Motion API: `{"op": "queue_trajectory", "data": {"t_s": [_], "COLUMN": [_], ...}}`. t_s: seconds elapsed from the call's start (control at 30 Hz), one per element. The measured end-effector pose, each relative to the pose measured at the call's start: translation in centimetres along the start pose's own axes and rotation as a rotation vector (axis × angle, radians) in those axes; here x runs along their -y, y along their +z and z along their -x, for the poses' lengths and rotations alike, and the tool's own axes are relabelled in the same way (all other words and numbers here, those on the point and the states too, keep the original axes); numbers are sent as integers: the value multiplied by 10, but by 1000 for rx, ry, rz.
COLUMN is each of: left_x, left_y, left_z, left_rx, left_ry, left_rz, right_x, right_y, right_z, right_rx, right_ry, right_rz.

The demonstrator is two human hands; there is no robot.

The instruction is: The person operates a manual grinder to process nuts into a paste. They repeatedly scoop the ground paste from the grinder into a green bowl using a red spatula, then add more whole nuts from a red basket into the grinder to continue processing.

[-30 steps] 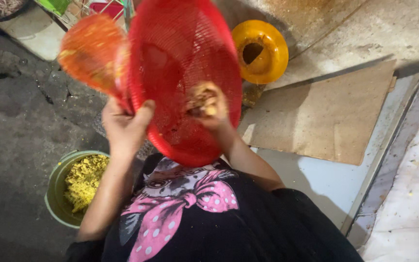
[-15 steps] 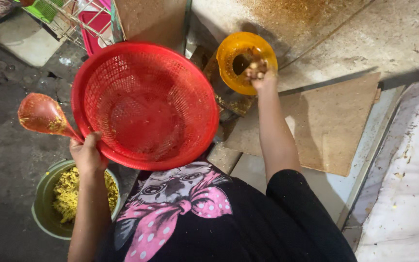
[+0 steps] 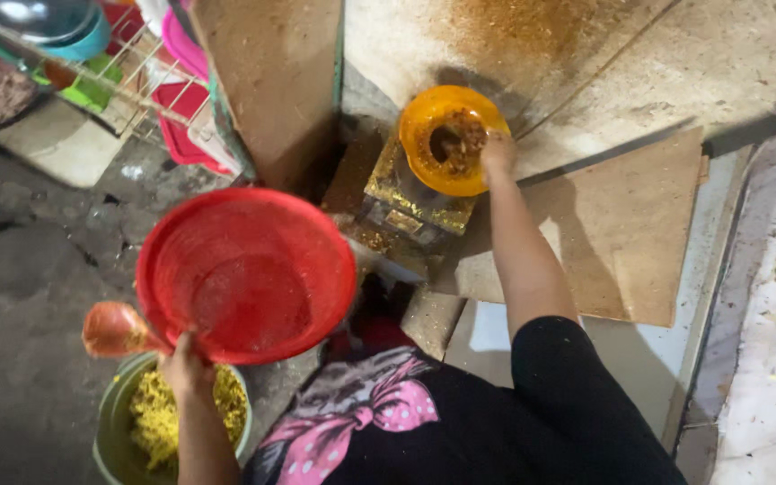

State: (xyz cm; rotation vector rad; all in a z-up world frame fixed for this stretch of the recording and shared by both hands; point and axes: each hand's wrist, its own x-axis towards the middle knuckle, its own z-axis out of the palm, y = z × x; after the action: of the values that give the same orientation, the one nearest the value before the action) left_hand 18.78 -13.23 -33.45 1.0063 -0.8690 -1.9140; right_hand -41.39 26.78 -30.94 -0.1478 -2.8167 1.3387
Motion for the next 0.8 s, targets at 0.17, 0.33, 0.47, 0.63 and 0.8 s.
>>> {"op": "queue_trajectory", "data": {"t_s": [0.17,0.33,0.47,0.63,0.8], "left_x": [6,0,-3,7,14], "left_y": [-30,-41,-41,-36,-11], "left_z": [-32,-20,-14,-14,-14], "left_rx": [-225,-302,-362,-464,-802], "left_ry": [-66,119,-53,-85,355], "left_rz": [-34,-962,-1602,-1487,-1598], "right_x": [7,-2,-3,-5,2], "right_y": [30,39,25,34,54], "right_z": [-11,-8,-2,16,26], "right_rx": [89,51,225,283,322], "right_ry": [-216,-285,-162,-135,-35], "right_rz": [777,501,530,570,-609]}}
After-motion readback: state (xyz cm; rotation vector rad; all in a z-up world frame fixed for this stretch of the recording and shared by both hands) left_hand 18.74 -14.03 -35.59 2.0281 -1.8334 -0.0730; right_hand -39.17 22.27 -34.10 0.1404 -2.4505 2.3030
